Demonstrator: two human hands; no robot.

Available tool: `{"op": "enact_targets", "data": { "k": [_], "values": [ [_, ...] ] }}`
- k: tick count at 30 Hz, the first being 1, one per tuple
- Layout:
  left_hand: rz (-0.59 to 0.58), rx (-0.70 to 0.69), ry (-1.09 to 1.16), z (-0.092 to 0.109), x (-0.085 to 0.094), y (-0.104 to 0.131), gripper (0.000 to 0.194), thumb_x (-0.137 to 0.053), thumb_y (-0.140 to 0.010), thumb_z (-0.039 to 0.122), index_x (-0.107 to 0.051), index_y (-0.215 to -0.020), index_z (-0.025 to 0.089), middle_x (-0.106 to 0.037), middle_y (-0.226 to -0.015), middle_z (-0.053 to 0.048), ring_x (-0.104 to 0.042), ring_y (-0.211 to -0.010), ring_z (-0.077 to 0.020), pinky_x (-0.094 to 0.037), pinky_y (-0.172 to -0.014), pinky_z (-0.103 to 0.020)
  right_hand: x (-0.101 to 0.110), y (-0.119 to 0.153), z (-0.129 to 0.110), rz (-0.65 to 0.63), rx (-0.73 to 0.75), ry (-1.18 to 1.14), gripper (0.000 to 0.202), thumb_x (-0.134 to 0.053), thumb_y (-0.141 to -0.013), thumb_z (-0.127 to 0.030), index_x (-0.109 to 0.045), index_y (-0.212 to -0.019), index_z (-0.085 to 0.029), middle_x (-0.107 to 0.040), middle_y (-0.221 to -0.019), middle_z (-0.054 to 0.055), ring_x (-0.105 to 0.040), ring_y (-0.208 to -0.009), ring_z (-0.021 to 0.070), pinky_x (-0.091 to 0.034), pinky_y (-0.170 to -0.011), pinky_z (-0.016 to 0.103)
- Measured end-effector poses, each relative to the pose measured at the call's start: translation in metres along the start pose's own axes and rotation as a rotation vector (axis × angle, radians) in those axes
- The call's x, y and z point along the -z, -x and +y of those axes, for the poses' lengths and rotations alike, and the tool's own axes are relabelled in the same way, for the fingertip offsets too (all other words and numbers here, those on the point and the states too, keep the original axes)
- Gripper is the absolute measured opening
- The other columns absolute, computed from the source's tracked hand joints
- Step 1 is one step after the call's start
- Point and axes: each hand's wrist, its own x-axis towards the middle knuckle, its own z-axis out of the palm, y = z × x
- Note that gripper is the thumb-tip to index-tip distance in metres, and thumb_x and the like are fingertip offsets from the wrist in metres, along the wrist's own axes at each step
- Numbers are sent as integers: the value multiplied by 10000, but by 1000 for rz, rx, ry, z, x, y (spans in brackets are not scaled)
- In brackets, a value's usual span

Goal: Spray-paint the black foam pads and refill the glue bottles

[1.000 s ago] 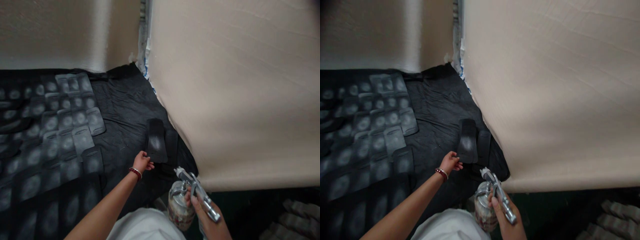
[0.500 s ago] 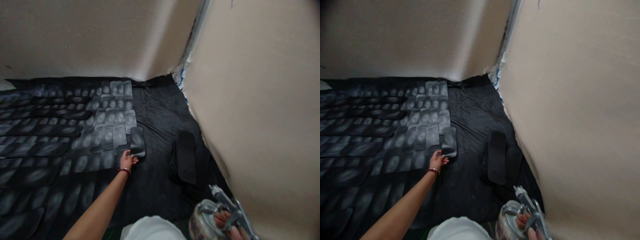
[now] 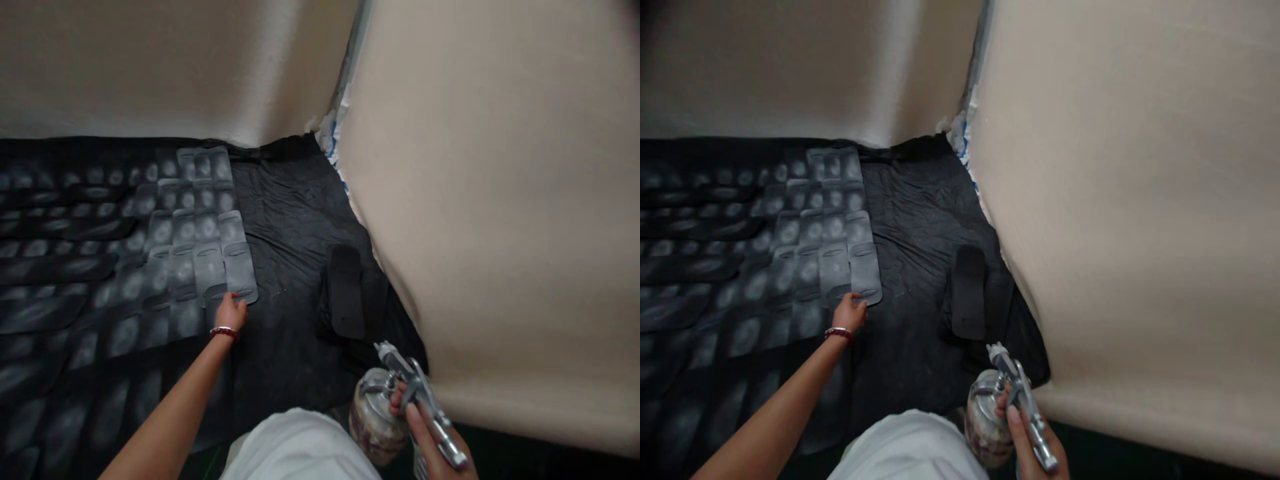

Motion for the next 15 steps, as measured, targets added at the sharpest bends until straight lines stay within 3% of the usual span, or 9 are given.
{"op": "enact_targets", "data": {
  "k": [3, 6, 9, 12, 15],
  "values": [
    [-201, -130, 186, 31, -33, 32, 144, -493, -861, 269, -528, -975, 190, -605, -585, 12, -582, -442, -160, -423, -450, -230, 3, 1, 1, -32, 36, 2, 485, -687, -752, -598, -768, -968, -171, -740, -1030, 115, -670, -1024, 308, -543, -900, 334],
    [-408, -171, 348, 71, -72, 73, 49, -509, -854, 238, -519, -874, 194, -576, -570, 39, -544, -392, -109, -368, -399, -182, 3, 5, 1, -21, 105, 12, 447, -667, -787, -573, -765, -945, -166, -744, -959, 108, -683, -953, 294, -558, -837, 314],
    [-580, -154, 353, 108, -103, 110, 139, -535, -875, 277, -485, -784, 186, -594, -579, 23, -576, -392, -109, -317, -361, -158, 4, 7, -2, 15, 147, -6, 428, -643, -828, -536, -749, -1017, -166, -736, -988, 110, -673, -969, 287, -549, -845, 315],
    [-686, -59, 282, 133, -121, 132, 246, -532, -907, 329, -443, -733, 180, -625, -575, -12, -598, -389, -126, -299, -345, -153, 7, 5, -6, 55, 158, -6, 436, -630, -841, -533, -736, -1048, -164, -734, -994, 112, -680, -910, 269, -548, -826, 308],
    [-762, 39, 362, 141, -128, 139, 237, -530, -921, 281, -425, -736, 177, -650, -587, -27, -617, -409, -123, -307, -352, -147, 14, 5, -6, 85, 152, 11, 420, -632, -840, -541, -740, -990, -164, -733, -959, 106, -678, -881, 257, -545, -788, 282]
  ]
}}
